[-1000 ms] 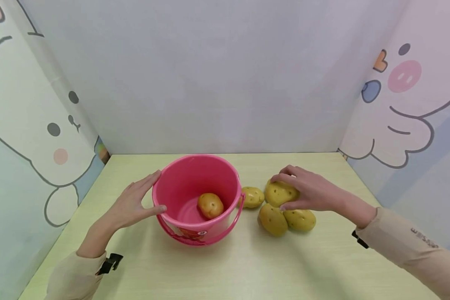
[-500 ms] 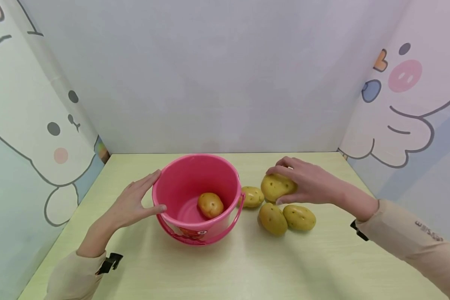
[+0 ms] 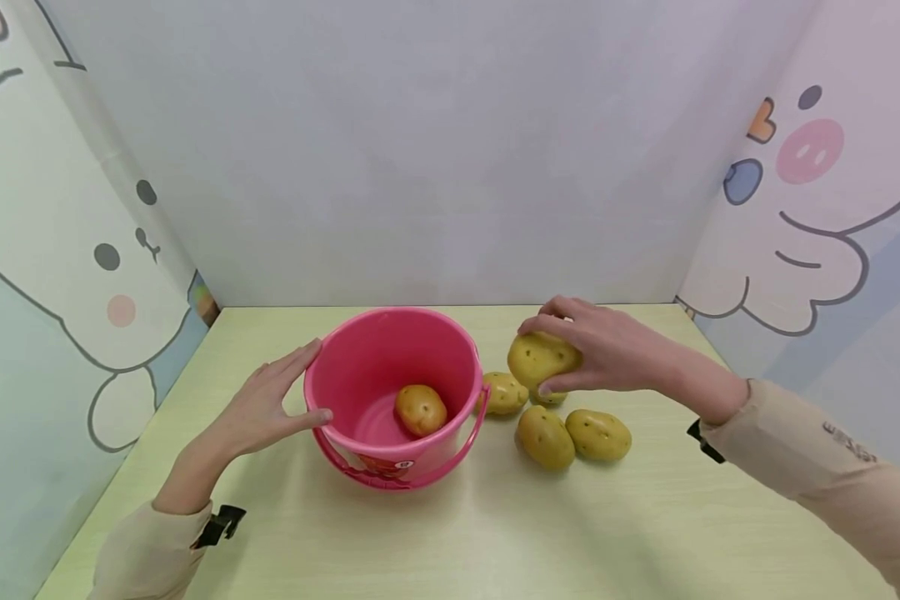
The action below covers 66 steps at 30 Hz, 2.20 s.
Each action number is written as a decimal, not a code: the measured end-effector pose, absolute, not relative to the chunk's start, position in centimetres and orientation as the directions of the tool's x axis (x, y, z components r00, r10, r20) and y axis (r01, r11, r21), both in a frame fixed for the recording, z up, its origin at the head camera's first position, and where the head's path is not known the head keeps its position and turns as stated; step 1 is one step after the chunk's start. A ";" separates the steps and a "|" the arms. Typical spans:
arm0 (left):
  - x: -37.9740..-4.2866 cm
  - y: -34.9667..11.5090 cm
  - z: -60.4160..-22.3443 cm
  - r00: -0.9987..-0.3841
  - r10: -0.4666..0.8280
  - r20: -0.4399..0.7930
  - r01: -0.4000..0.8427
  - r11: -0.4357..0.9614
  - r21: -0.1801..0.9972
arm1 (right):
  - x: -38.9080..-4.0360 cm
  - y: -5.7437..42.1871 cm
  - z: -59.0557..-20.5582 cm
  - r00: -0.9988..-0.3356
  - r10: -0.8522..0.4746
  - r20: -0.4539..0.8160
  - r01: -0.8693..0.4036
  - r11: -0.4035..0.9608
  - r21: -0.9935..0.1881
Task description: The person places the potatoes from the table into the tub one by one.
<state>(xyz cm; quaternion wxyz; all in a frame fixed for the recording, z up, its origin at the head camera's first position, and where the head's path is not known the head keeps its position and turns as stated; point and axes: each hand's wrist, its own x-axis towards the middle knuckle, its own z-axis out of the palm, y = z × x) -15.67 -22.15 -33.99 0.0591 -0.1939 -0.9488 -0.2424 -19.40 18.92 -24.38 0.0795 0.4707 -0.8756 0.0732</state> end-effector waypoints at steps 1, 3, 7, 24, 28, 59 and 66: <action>-15.7 -22.1 -34.0 -0.918 0.340 0.205 0.397 0.807 0.437 | -19.4 18.8 -24.2 -0.545 -0.813 0.205 -0.836 0.547 -0.053; -15.7 -22.1 -34.0 -0.919 0.339 0.204 0.395 0.808 0.438 | -19.5 18.5 -23.9 -0.544 -0.815 0.200 -0.837 0.545 -0.050; -15.7 -22.2 -34.1 -0.920 0.333 0.205 0.391 0.806 0.443 | -19.9 17.8 -23.3 -0.538 -0.821 0.190 -0.842 0.537 -0.061; -15.9 -22.3 -34.1 -0.913 0.347 0.216 0.408 0.802 0.437 | -21.8 14.0 -21.2 -0.520 -0.842 0.143 -0.854 0.513 -0.084; -15.8 -22.3 -34.0 -0.915 0.347 0.205 0.402 0.801 0.443 | -22.2 12.7 -20.8 -0.511 -0.851 0.121 -0.860 0.503 -0.089; -15.6 -22.3 -34.1 -0.923 0.333 0.191 0.384 0.800 0.461 | -24.0 2.3 -20.9 -0.598 -0.768 -0.230 -0.765 0.632 -0.122; -15.8 -22.4 -34.2 -0.924 0.330 0.193 0.382 0.801 0.461 | -24.6 0.9 -21.5 -0.635 -0.716 -0.290 -0.698 0.692 -0.181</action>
